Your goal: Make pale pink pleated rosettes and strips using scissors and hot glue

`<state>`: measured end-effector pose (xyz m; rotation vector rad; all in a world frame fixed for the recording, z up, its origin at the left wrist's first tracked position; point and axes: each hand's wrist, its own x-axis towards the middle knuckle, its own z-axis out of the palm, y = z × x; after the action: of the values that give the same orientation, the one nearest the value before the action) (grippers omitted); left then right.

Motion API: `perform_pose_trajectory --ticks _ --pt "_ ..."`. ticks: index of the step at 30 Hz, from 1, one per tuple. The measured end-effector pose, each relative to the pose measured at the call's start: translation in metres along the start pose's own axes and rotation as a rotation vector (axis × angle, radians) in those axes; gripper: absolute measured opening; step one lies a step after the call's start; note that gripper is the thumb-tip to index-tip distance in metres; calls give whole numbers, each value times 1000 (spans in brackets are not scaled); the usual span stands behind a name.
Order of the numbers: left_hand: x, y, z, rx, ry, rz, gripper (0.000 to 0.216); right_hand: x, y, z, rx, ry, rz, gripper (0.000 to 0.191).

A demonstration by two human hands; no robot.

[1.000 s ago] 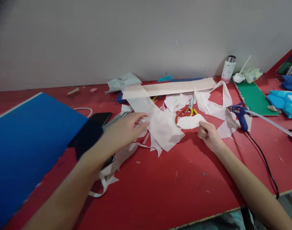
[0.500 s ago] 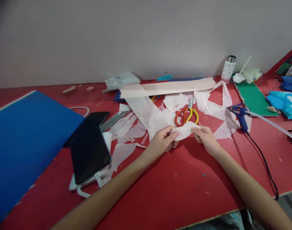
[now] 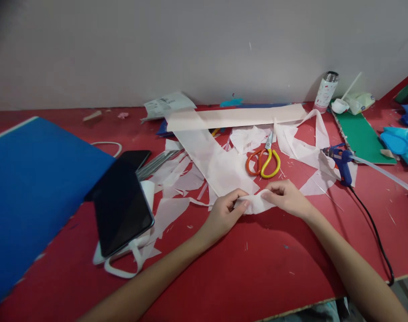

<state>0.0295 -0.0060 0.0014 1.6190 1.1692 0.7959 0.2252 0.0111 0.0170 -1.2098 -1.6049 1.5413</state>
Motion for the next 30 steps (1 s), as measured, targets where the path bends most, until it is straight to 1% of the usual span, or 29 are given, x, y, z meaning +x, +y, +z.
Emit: perform_pose_trajectory --ticks 2,7,9,12,14,16,19,21,23,26,28,30 --pt "0 0 -1 -26 -3 -10 20 0 0 1 -21 2 9 29" --pt "2 1 -2 -196 15 -105 23 2 2 0 -48 50 3 29" --pt "2 1 -2 -195 29 -102 26 3 1 0 -79 57 -2 29" --pt "3 1 -2 -101 41 -57 31 4 2 -1 -131 72 -22 29" --pt "4 1 -1 -18 36 -3 32 4 3 -1 -199 97 -44 29" --pt "4 1 0 64 54 68 30 3 5 -2 -314 133 -78 28" --pt "4 -1 2 186 118 187 27 1 7 -3 -467 173 -192 25" --pt "3 -4 3 299 168 290 27 0 7 -2 -515 189 -306 21" --pt "3 -9 3 469 210 428 27 -1 8 -1 -544 214 -403 16" --pt "5 -16 0 736 262 605 25 0 11 1 -586 236 -471 13" --pt "6 -18 -3 850 291 665 20 1 14 2 -616 234 -503 13" --pt "8 -18 -4 917 308 709 17 3 16 2 -644 227 -548 14"
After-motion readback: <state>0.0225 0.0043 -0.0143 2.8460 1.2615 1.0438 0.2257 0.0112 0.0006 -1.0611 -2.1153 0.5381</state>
